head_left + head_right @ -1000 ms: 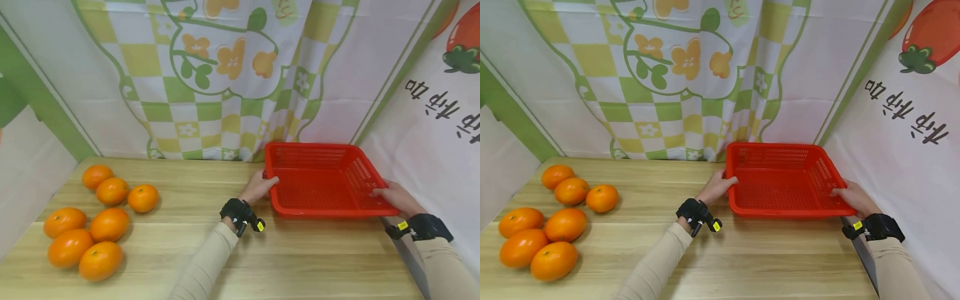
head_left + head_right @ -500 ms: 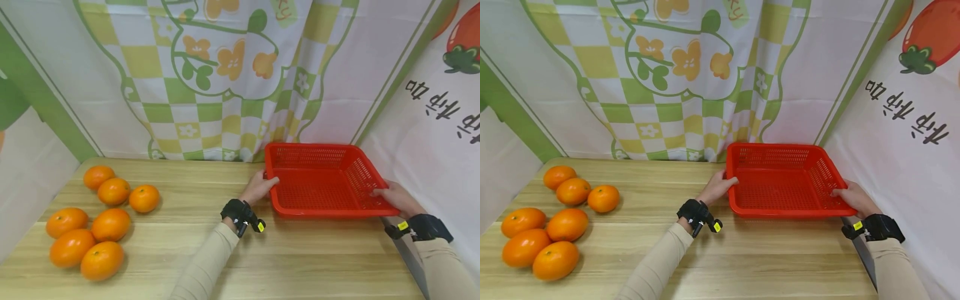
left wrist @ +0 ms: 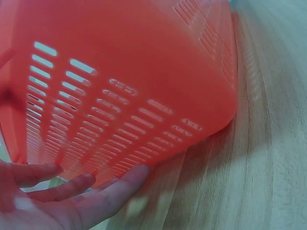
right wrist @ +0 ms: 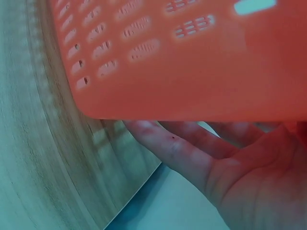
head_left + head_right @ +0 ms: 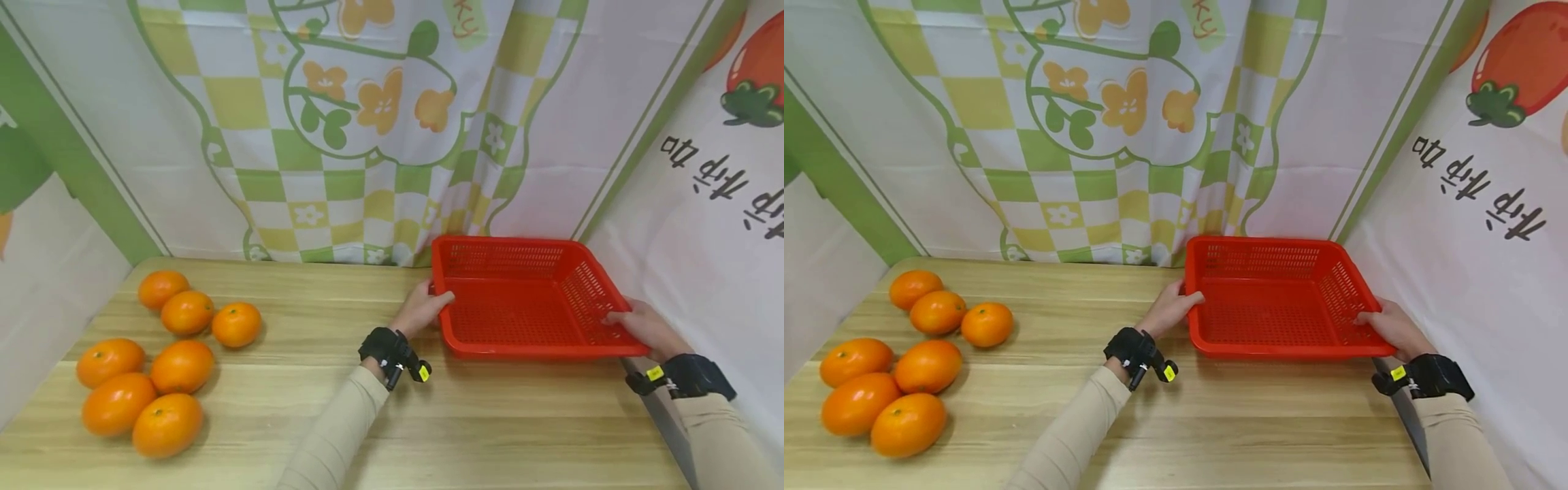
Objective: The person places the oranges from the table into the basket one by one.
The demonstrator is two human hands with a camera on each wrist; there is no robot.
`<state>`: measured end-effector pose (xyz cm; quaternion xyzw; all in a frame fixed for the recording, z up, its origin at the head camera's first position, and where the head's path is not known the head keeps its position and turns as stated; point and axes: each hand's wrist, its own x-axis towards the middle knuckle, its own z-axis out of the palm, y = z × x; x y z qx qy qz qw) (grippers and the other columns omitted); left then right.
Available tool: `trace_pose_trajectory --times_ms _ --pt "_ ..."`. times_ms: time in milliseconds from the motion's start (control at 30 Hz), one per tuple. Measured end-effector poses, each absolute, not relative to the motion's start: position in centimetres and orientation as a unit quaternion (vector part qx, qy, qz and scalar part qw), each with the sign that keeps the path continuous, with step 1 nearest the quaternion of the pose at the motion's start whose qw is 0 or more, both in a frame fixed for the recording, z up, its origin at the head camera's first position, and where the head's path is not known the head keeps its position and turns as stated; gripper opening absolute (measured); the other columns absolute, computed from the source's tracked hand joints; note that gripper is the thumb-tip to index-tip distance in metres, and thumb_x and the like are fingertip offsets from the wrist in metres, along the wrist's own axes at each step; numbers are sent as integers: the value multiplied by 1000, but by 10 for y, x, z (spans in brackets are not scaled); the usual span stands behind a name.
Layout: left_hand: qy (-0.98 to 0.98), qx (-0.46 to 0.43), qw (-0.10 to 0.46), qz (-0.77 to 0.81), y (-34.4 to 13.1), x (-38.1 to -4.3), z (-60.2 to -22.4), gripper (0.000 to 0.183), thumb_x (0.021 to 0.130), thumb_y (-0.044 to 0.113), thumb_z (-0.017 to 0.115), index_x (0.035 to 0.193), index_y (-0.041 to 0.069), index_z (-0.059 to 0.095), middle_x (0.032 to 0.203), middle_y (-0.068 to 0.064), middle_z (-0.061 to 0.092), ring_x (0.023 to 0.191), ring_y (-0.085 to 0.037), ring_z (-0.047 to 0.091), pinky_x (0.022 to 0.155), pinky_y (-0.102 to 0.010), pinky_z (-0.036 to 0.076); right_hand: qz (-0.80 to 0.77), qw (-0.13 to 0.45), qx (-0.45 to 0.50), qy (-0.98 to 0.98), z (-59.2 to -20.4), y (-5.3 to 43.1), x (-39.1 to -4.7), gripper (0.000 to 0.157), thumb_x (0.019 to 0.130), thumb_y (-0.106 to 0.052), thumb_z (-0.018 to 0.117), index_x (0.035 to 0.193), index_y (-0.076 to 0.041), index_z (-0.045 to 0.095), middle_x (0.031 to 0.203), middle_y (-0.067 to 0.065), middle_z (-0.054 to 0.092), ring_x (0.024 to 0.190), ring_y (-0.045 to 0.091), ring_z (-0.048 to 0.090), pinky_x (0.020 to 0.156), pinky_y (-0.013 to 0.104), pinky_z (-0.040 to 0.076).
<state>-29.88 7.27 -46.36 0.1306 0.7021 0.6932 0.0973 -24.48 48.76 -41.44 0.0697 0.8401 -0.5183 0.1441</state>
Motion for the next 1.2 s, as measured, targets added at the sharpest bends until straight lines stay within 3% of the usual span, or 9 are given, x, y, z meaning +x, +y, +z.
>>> trace_pose_trajectory --times_ms 267,433,667,900,1200 --pt "717 122 92 681 66 -297 -465 33 87 17 58 116 4 52 96 -14 67 83 -33 66 68 -37 57 -510 143 77 845 -419 483 -246 56 94 -10 52 138 11 23 89 7 66 74 30 67 61 34 58" --pt "711 116 98 686 63 -295 -463 32 87 17 58 116 4 53 100 -19 67 84 -34 66 67 -36 57 -506 137 77 848 -418 478 -243 55 94 -9 51 137 12 24 89 9 66 73 30 67 61 34 58" --pt "704 114 100 694 58 -291 -459 29 88 11 58 115 1 53 98 -22 67 82 -37 66 67 -45 57 -522 139 72 838 -416 472 -238 54 95 -9 50 137 12 22 92 11 66 74 33 67 63 37 58" --pt "701 121 104 695 54 -289 -458 31 86 17 57 115 4 53 103 -26 65 84 -37 65 66 -40 58 -526 133 72 837 -414 468 -231 54 95 -10 50 136 13 24 93 12 67 76 35 67 62 37 58" --pt "686 120 115 709 39 -288 -462 31 88 14 57 117 3 51 99 -22 66 84 -40 65 69 -52 55 -520 141 86 838 -414 450 -225 56 97 -21 51 136 11 26 98 15 66 79 36 65 64 34 58"
